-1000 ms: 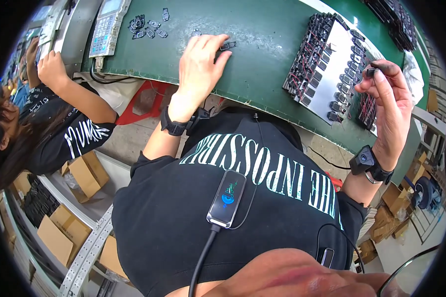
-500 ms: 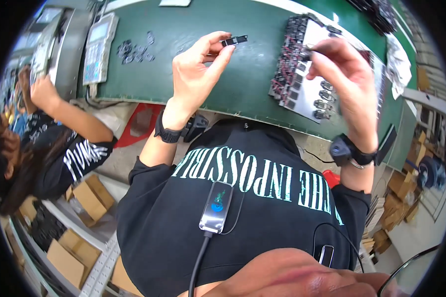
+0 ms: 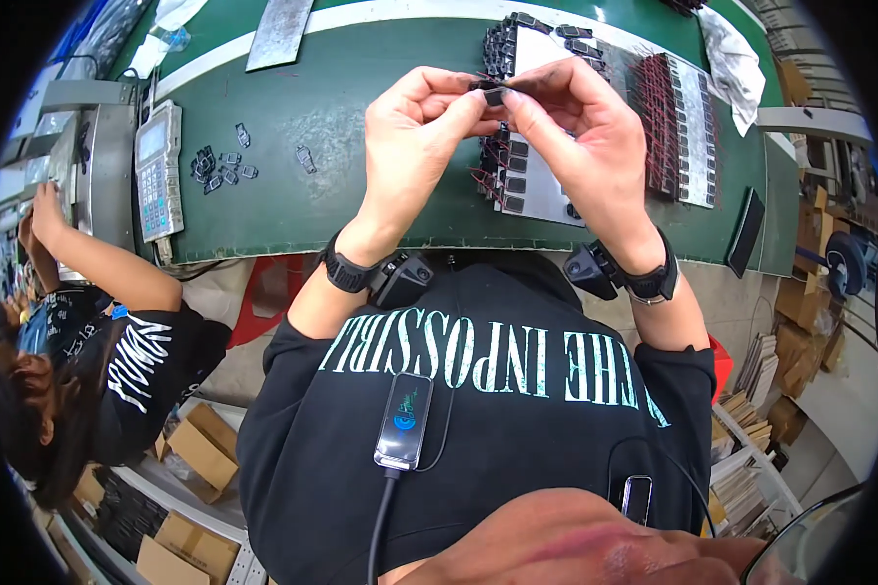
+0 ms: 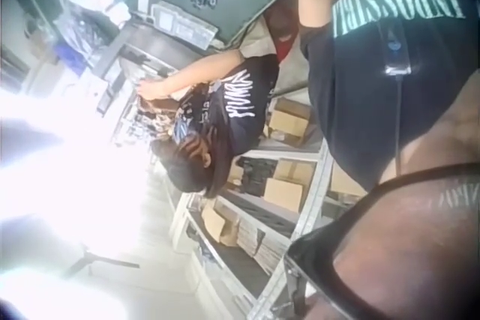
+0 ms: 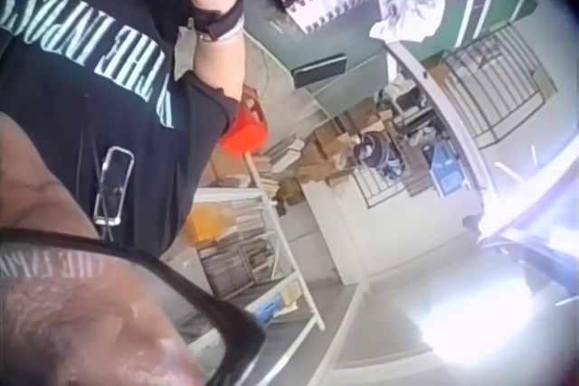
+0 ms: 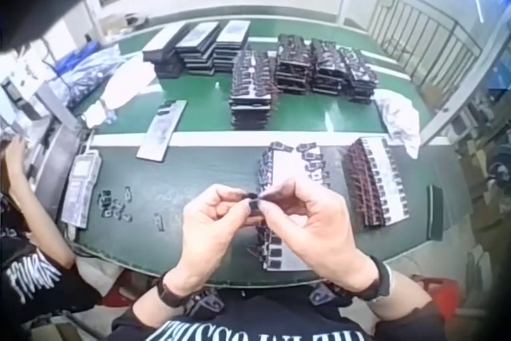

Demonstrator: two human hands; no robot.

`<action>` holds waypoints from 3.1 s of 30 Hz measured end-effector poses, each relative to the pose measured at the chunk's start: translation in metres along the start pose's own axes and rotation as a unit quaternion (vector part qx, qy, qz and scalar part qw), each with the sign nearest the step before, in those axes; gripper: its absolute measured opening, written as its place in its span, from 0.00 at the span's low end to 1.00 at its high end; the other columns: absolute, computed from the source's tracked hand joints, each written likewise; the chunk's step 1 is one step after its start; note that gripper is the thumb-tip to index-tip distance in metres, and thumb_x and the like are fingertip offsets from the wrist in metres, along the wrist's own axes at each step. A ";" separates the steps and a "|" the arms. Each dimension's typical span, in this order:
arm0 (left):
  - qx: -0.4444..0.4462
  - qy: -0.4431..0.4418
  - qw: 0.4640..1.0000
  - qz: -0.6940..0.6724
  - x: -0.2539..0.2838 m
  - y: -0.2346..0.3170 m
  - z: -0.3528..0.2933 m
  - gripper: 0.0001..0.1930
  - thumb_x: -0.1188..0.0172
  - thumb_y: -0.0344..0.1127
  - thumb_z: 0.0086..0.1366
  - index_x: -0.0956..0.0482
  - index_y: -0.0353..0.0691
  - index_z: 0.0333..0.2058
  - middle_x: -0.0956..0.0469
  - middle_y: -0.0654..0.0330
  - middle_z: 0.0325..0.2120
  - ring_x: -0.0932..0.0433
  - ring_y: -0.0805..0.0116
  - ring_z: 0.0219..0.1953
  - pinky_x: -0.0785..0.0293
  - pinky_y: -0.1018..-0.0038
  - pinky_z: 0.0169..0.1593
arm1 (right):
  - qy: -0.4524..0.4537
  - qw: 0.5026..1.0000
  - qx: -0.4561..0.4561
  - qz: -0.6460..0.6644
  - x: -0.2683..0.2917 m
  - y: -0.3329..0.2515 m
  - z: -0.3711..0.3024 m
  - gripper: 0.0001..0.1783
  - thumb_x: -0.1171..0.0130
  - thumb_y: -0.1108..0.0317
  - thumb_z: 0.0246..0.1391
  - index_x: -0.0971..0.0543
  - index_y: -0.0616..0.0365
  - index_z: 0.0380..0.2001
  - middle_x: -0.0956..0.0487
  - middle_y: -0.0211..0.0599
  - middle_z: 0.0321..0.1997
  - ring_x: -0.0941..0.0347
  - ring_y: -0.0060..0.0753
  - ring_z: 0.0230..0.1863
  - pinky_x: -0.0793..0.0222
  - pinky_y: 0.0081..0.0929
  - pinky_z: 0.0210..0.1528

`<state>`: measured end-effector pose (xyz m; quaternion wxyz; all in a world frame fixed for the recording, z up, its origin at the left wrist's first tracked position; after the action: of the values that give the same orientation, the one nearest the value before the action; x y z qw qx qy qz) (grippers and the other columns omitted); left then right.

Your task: The person picks up a small electronic component and a plastic casing, fits them together by hand, and places the assembled unit onto a white tray. This process is repeated for several other components and casings.

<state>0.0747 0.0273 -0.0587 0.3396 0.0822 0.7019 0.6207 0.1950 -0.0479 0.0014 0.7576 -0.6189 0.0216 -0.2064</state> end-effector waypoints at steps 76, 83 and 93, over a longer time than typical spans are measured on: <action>-0.096 0.061 0.976 0.187 0.039 0.026 0.067 0.08 0.38 0.31 0.63 0.20 0.34 0.38 0.23 0.69 0.24 0.28 0.84 0.25 0.33 0.85 0.30 | -0.044 0.990 -0.130 0.042 0.058 0.003 0.005 0.09 0.43 0.70 0.62 0.21 0.63 0.42 0.20 0.30 0.35 0.25 0.17 0.35 0.32 0.14 0.41; -0.084 0.275 0.868 0.404 0.184 0.062 -0.047 0.10 0.36 0.36 0.60 0.18 0.37 0.37 0.19 0.64 0.26 0.22 0.76 0.27 0.26 0.77 0.31 | 0.072 0.995 -0.061 0.009 0.071 -0.006 0.000 0.09 0.45 0.74 0.62 0.23 0.65 0.44 0.20 0.38 0.41 0.22 0.26 0.38 0.28 0.19 0.45; -0.116 0.291 0.627 0.713 0.157 0.036 -0.076 0.09 0.34 0.40 0.58 0.16 0.45 0.35 0.20 0.60 0.29 0.21 0.62 0.29 0.25 0.69 0.35 | -0.042 0.997 -0.052 0.027 0.028 -0.017 0.013 0.10 0.43 0.75 0.61 0.23 0.65 0.44 0.20 0.38 0.43 0.23 0.27 0.40 0.28 0.22 0.47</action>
<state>-0.0990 0.0568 -0.0839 -0.4244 0.3321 0.4084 0.7368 0.2197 -0.0484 0.0266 0.7299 -0.6647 0.0178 -0.1583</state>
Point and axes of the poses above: each hand's wrist, its own z-axis towards the middle knuckle, its own x-axis out of the back of the hand, y = z × x, the point moved 8 cm from there along z, towards the middle knuckle
